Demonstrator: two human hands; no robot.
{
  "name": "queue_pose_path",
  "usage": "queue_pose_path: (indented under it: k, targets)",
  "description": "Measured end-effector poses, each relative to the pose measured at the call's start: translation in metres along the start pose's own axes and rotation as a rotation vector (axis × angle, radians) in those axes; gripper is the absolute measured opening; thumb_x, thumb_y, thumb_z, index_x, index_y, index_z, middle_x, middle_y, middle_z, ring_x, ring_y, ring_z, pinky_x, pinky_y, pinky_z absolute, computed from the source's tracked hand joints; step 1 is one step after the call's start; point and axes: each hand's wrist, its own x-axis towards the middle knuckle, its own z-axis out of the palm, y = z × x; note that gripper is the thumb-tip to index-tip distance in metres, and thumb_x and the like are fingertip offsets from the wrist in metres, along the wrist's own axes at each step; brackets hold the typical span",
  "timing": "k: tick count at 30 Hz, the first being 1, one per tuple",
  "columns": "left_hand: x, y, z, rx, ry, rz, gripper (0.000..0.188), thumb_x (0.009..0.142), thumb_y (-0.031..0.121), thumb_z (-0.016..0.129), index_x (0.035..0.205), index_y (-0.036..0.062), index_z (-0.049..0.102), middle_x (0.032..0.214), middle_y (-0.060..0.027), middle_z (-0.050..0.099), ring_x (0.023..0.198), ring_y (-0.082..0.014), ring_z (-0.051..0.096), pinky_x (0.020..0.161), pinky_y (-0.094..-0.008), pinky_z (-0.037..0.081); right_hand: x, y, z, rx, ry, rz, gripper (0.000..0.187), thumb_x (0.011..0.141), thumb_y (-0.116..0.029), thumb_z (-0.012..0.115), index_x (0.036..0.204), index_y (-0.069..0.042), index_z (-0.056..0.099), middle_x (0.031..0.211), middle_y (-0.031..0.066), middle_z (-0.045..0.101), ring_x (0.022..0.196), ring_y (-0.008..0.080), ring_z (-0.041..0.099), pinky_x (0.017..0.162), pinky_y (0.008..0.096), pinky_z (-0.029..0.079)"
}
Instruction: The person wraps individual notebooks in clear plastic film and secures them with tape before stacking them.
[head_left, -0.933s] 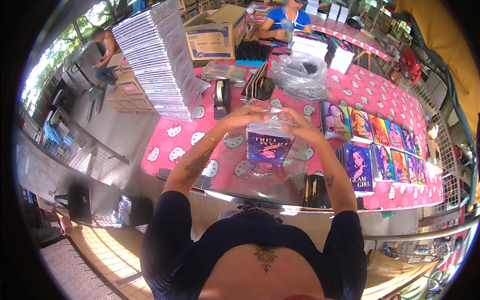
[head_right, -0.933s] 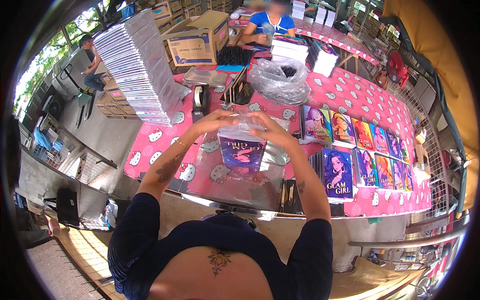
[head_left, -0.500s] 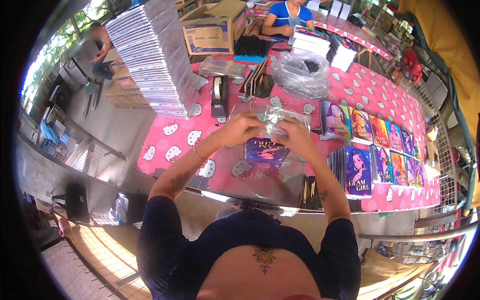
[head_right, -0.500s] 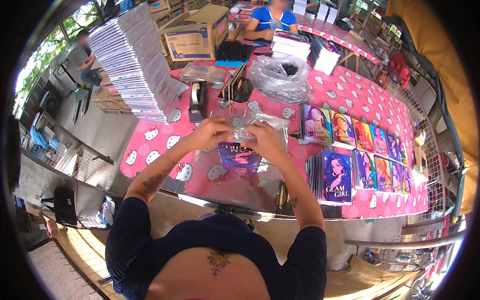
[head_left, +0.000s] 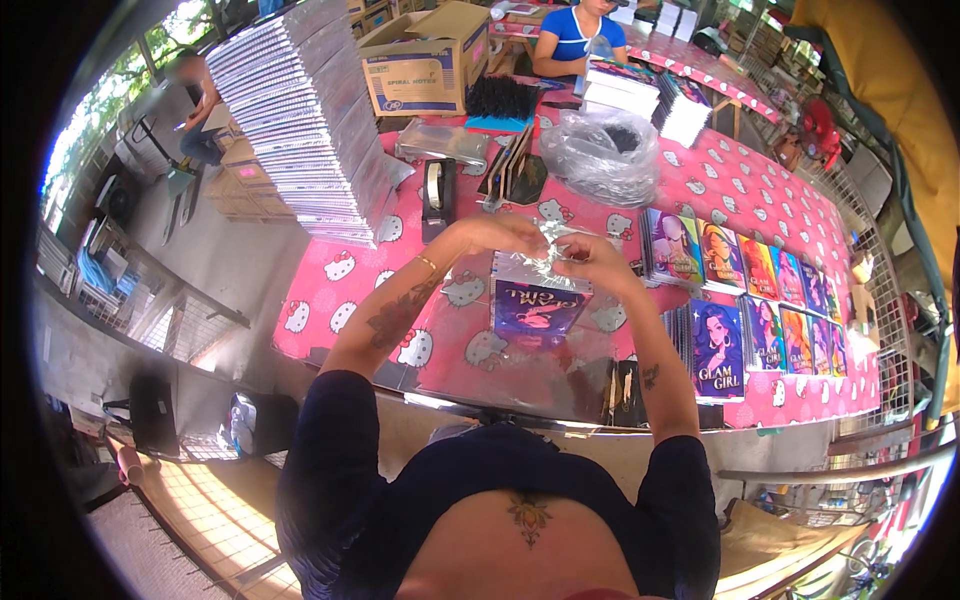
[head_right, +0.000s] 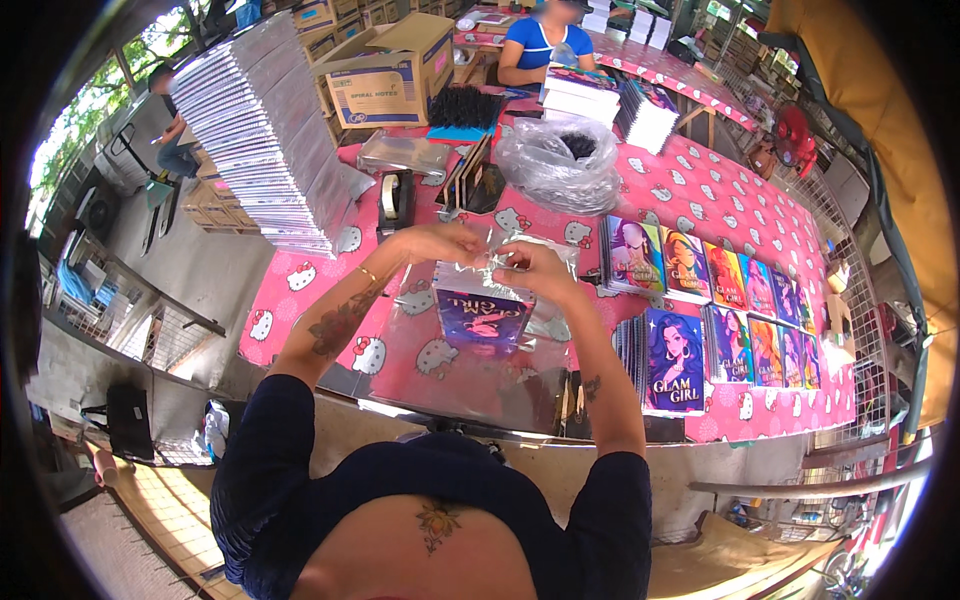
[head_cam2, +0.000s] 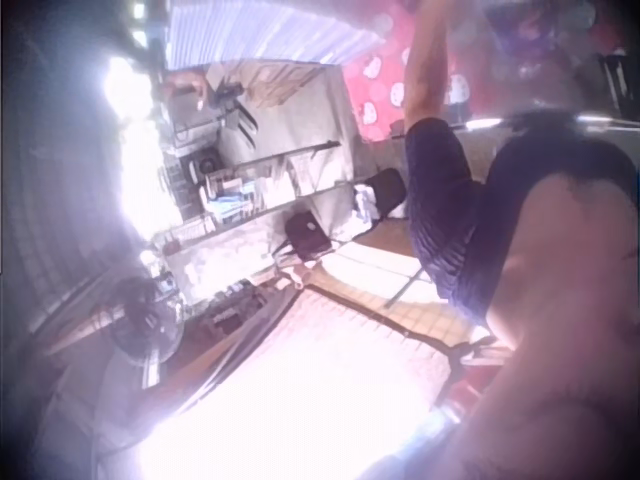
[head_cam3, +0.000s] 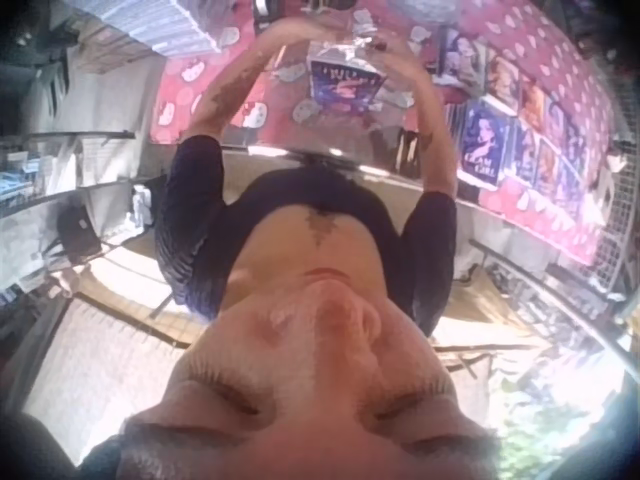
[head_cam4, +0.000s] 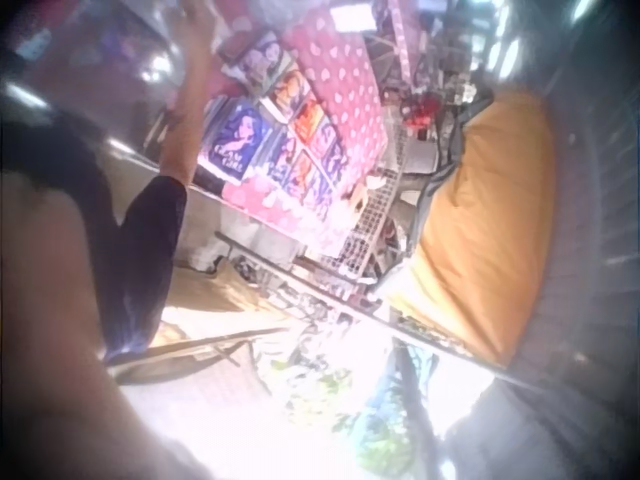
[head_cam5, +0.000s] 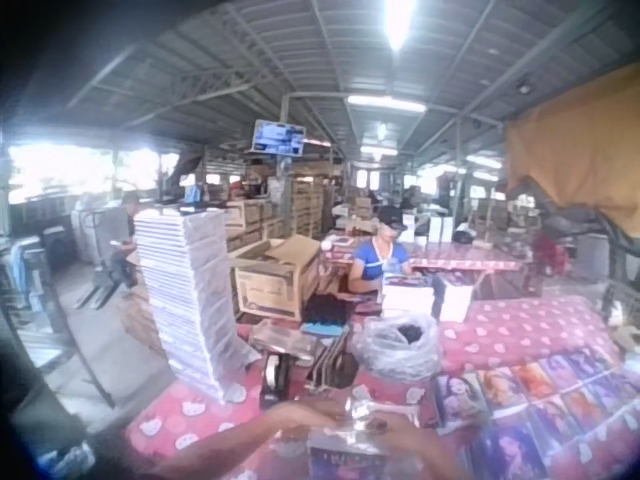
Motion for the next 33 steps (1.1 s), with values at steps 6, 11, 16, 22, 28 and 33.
queue_pose_path:
  k: [6,11,16,22,28,33]
  targets:
    - [0.036,-0.044,-0.044,-0.472,0.62,0.067,0.035,0.087,0.035,0.069,0.099,0.0013,0.07,0.091,-0.0061,0.068,0.079,-0.0145,0.062,0.072,-0.0294,0.047,-0.014,0.005,0.011,-0.186,0.15,-0.026,0.043,0.08,-0.029,0.08,0.115,-0.007,0.068,0.087,0.0039,0.068,0.079,0.0114,0.063,0.073,0.0276,0.05]
    - [0.014,-0.128,-0.045,0.779,1.47,-0.377,0.055,0.078,0.049,0.071,0.092,-0.0036,0.07,0.092,-0.0211,0.07,0.09,-0.0365,0.066,0.083,-0.0461,0.049,-0.015,0.007,0.012,-0.168,0.243,-0.014,0.038,0.083,-0.033,0.076,0.112,-0.008,0.07,0.085,0.0072,0.069,0.082,0.0158,0.065,0.077,0.0295,0.051]
    - [-0.02,-0.206,-0.074,-0.361,1.242,-0.404,0.042,0.073,0.037,0.08,0.091,-0.0007,0.072,0.086,-0.0149,0.07,0.074,-0.0241,0.068,0.057,-0.0372,0.054,-0.012,0.003,0.026,-0.246,0.361,-0.148,0.039,0.084,-0.027,0.075,0.114,-0.008,0.06,0.098,0.0067,0.064,0.078,0.0174,0.062,0.074,0.0311,0.05]
    - [-0.011,-0.21,-0.069,-0.444,1.297,-0.482,0.037,0.072,0.031,0.08,0.096,0.0025,0.075,0.086,-0.009,0.07,0.073,-0.02,0.067,0.054,-0.0328,0.054,-0.01,0.002,0.029,-0.267,0.346,-0.159,0.033,0.085,-0.018,0.074,0.107,-0.008,0.052,0.102,0.0025,0.057,0.085,0.013,0.057,0.075,0.0292,0.049]
    - [-0.005,-0.21,-0.039,-0.405,1.526,-0.02,0.023,0.079,0.022,0.075,0.093,0.0033,0.073,0.081,-0.0072,0.07,0.075,-0.0216,0.066,0.052,-0.0324,0.048,-0.008,0.018,0.026,-0.276,0.357,-0.197,0.038,0.086,-0.026,0.073,0.11,-0.006,0.052,0.104,0.0059,0.06,0.08,0.0164,0.06,0.075,0.0315,0.05]
    - [-0.039,-0.208,-0.015,-0.301,1.358,-0.345,0.015,0.084,0.013,0.068,0.079,-0.0006,0.069,0.079,-0.0119,0.07,0.063,-0.0256,0.067,0.058,-0.0365,0.054,-0.01,0.021,0.028,-0.203,0.369,-0.176,0.035,0.088,-0.026,0.072,0.109,-0.007,0.052,0.102,0.0044,0.06,0.083,0.0148,0.059,0.076,0.0301,0.049]
